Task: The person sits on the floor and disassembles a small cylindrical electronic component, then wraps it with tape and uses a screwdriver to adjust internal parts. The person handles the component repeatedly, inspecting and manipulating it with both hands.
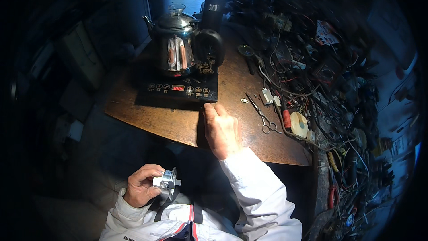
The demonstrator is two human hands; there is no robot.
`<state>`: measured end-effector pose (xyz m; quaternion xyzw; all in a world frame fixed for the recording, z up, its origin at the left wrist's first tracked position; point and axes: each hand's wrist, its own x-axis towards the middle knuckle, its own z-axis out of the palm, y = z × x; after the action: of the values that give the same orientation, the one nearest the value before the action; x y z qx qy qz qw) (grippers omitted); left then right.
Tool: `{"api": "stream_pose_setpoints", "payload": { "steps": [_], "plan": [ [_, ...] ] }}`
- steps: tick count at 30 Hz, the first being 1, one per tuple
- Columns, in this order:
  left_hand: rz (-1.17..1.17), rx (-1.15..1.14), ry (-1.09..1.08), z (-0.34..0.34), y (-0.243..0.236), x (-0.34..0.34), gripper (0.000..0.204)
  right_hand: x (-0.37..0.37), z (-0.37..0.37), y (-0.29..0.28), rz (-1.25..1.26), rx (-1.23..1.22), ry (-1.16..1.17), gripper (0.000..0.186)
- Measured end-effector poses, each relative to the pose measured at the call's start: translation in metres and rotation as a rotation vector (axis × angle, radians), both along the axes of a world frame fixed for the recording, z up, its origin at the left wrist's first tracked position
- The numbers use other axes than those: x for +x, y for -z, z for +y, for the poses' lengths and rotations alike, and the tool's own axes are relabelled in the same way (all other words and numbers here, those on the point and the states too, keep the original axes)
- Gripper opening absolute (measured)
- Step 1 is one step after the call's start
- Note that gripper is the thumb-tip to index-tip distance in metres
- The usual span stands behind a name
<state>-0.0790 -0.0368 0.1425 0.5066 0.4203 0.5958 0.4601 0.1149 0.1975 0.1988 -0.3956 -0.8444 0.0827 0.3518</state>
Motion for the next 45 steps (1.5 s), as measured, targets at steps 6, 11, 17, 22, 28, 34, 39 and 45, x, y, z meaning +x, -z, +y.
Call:
{"api": "stream_pose_setpoints", "payload": {
  "steps": [6,11,17,22,28,34,39,45],
  "plan": [
    [0.079,0.029,-0.051,0.000,0.005,-0.006,0.043,-0.012,0.008,-0.001,-0.168,0.034,-0.020,0.009],
    [0.127,0.021,-0.071,0.004,0.004,-0.001,0.043,-0.008,0.007,0.000,0.025,0.077,-0.089,0.007],
    [0.259,0.061,-0.081,0.006,0.004,0.001,0.046,0.009,-0.047,-0.014,0.303,-0.305,-0.383,0.014],
    [0.344,0.051,-0.140,0.009,-0.002,0.004,0.043,0.024,-0.090,-0.027,0.158,-0.287,-0.570,0.027],
    [0.412,0.098,-0.202,0.014,-0.005,0.017,0.044,0.022,-0.113,-0.009,0.146,-0.064,-0.516,0.036],
    [0.461,0.108,-0.276,0.009,-0.009,0.027,0.044,0.017,-0.126,-0.002,0.075,0.030,-0.443,0.035],
    [0.359,0.069,-0.367,0.003,-0.008,0.041,0.047,0.011,-0.141,-0.003,0.076,0.109,-0.354,0.031],
    [0.387,0.082,-0.422,-0.003,-0.010,0.051,0.052,0.013,-0.157,-0.005,0.181,-0.062,-0.244,0.026]
  ]
}}
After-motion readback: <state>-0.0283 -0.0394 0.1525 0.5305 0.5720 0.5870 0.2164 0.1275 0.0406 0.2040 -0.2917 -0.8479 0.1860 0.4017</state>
